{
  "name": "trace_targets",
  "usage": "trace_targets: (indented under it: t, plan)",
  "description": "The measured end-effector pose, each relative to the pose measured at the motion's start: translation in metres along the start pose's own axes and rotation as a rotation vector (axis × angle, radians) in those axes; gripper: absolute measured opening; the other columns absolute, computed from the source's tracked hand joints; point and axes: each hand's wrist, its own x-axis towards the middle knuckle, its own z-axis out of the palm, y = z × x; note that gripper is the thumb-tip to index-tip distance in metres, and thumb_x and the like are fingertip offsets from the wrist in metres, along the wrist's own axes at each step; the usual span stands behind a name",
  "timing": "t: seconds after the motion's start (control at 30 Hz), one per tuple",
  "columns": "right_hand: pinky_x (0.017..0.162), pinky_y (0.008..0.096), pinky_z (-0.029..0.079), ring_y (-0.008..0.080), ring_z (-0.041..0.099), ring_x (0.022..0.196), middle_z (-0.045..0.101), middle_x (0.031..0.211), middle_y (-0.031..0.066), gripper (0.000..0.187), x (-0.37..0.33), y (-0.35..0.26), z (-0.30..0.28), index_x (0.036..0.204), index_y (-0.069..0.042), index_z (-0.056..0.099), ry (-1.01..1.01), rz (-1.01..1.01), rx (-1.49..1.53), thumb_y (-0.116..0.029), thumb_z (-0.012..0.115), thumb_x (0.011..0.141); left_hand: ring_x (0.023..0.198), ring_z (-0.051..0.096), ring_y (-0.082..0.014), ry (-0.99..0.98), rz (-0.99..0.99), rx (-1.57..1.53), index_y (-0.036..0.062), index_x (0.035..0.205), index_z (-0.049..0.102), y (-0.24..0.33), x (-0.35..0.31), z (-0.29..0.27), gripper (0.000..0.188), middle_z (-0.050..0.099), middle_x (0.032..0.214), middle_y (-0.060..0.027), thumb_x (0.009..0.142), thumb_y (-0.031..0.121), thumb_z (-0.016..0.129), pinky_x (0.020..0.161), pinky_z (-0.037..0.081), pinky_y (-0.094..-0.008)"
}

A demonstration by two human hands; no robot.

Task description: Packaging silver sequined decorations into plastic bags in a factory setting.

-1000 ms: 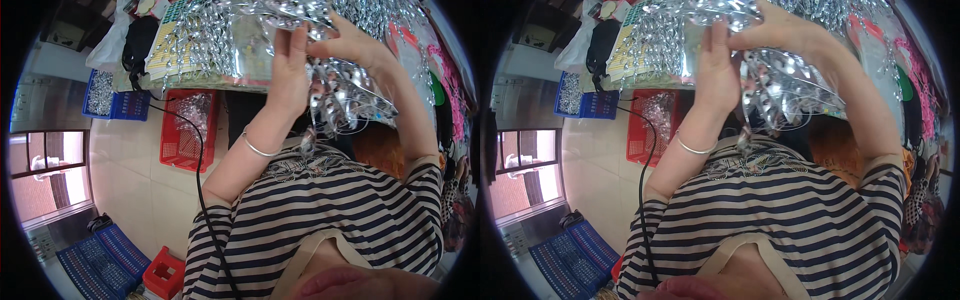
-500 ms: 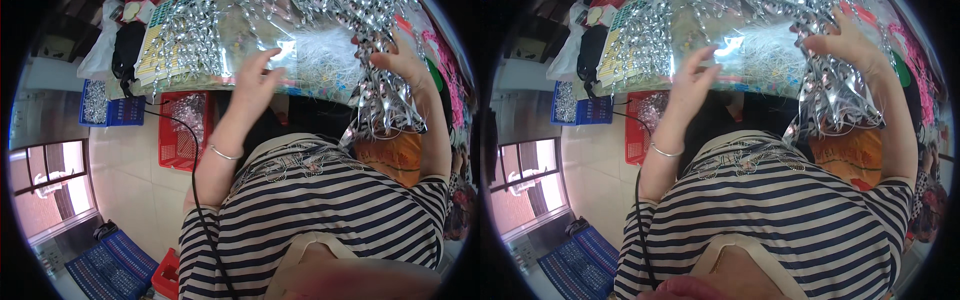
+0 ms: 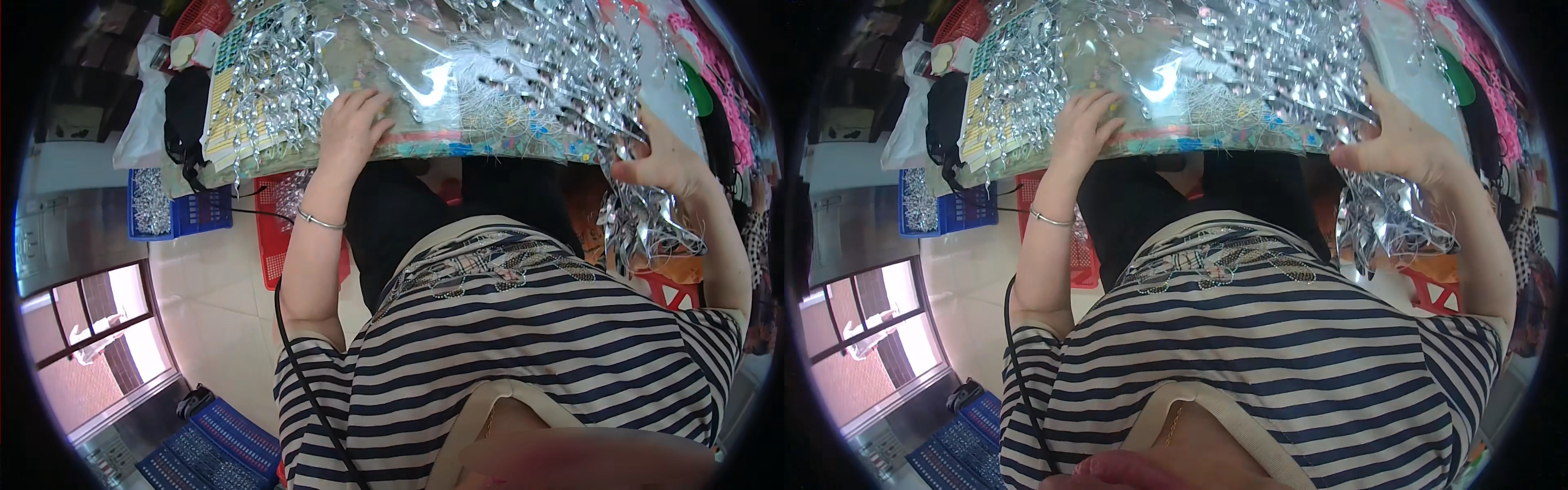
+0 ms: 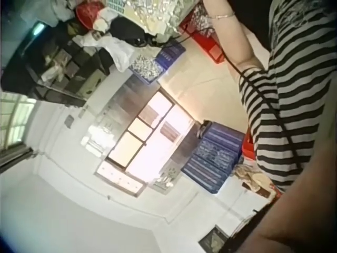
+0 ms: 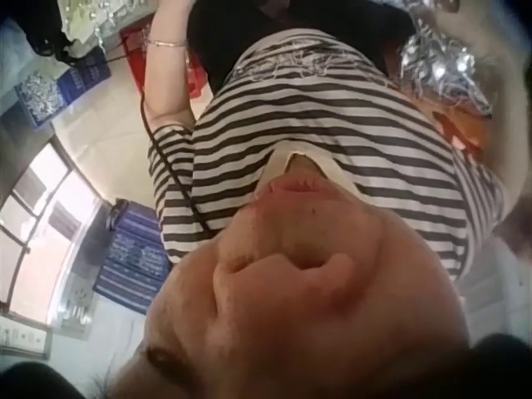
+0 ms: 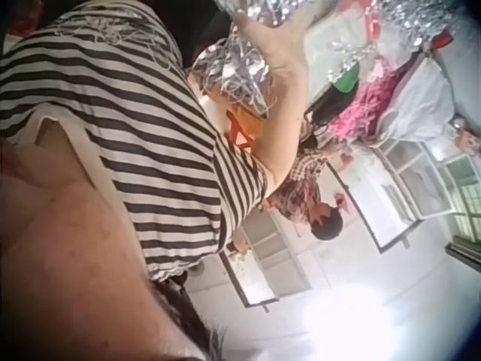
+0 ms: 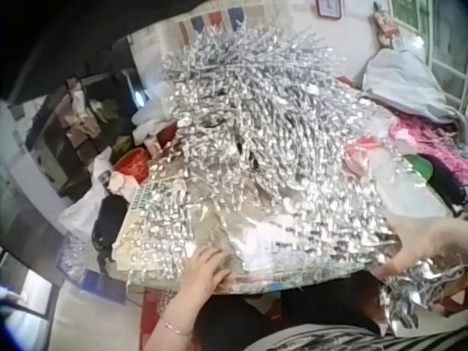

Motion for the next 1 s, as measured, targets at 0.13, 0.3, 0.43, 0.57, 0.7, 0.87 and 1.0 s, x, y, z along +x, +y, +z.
trace_targets:
  t: [0.13, 0.3, 0.43, 0.57, 0.7, 0.87, 1.0]
  plan:
    - [0.088, 0.0279, 0.043, 0.0161, 0.051, 0.104, 0.046, 0.128, 0.008, 0.116, 0.007, 0.019, 0.001, 0.147, -0.005, 0.016, -0.092, -0.01, -0.01, -0.028, 0.08, 0.053, 0.092, 0.058, -0.0274, 0.052, -0.031, -0.047, 0.0099, 0.104, 0.066, 0.003, -0.001, 0.01, 0.031, 0.064, 0.103, -0.0071, 0.074, 0.017, 0.069, 0.081, 0.047, -0.0379]
    - [0.086, 0.028, 0.043, 0.0154, 0.053, 0.099, 0.05, 0.122, 0.0079, 0.113, 0.003, 0.008, 0.011, 0.145, -0.004, 0.019, -0.072, 0.066, 0.066, -0.027, 0.08, 0.053, 0.091, 0.059, -0.0278, 0.073, -0.074, -0.086, 0.009, 0.103, 0.067, 0.008, -0.004, 0.013, 0.029, 0.065, 0.101, -0.0079, 0.076, 0.02, 0.069, 0.081, 0.047, -0.0372]
    - [0.085, 0.0274, 0.043, 0.0145, 0.053, 0.096, 0.052, 0.117, 0.0066, 0.107, 0.009, 0.016, 0.008, 0.142, -0.005, 0.026, -0.095, 0.06, 0.075, -0.027, 0.08, 0.053, 0.089, 0.057, -0.0276, 0.025, -0.112, -0.074, 0.0094, 0.103, 0.067, 0.012, 0.001, 0.006, 0.035, 0.064, 0.097, -0.0069, 0.073, 0.026, 0.072, 0.08, 0.045, -0.0367]
    - [0.084, 0.0273, 0.043, 0.0145, 0.053, 0.094, 0.053, 0.114, 0.0056, 0.103, 0.011, 0.014, 0.013, 0.14, -0.005, 0.031, -0.127, 0.1, 0.077, -0.026, 0.08, 0.052, 0.088, 0.056, -0.0277, -0.018, -0.188, -0.11, 0.0097, 0.1, 0.067, 0.017, 0.003, 0.006, 0.032, 0.063, 0.095, -0.0068, 0.073, 0.027, 0.071, 0.079, 0.044, -0.0368]
    - [0.083, 0.0276, 0.043, 0.014, 0.052, 0.092, 0.053, 0.111, 0.005, 0.101, 0.013, 0.019, 0.01, 0.14, -0.006, 0.032, -0.099, 0.083, 0.066, -0.025, 0.079, 0.052, 0.088, 0.056, -0.0287, 0.025, -0.101, -0.058, 0.009, 0.101, 0.065, 0.024, 0.001, 0.009, 0.028, 0.063, 0.097, -0.0083, 0.076, 0.022, 0.069, 0.078, 0.045, -0.0365]
    - [0.081, 0.0278, 0.043, 0.0135, 0.051, 0.089, 0.053, 0.108, 0.0044, 0.099, 0.014, 0.022, 0.012, 0.139, -0.007, 0.033, -0.1, 0.058, 0.11, -0.023, 0.077, 0.052, 0.095, 0.057, -0.0294, -0.032, 0.058, 0.013, 0.0046, 0.108, 0.057, 0.016, -0.012, 0.003, 0.036, 0.061, 0.109, -0.0118, 0.073, 0.003, 0.062, 0.083, 0.048, -0.0371]
    - [0.08, 0.0273, 0.043, 0.0134, 0.052, 0.089, 0.053, 0.108, 0.0047, 0.096, 0.015, 0.024, 0.007, 0.137, -0.006, 0.035, -0.151, 0.112, 0.089, -0.026, 0.078, 0.053, 0.101, 0.056, -0.0302, -0.083, 0.042, 0.001, 0.0044, 0.109, 0.056, 0.016, -0.009, -0.002, 0.041, 0.06, 0.113, -0.012, 0.069, -0.005, 0.057, 0.087, 0.048, -0.0376]
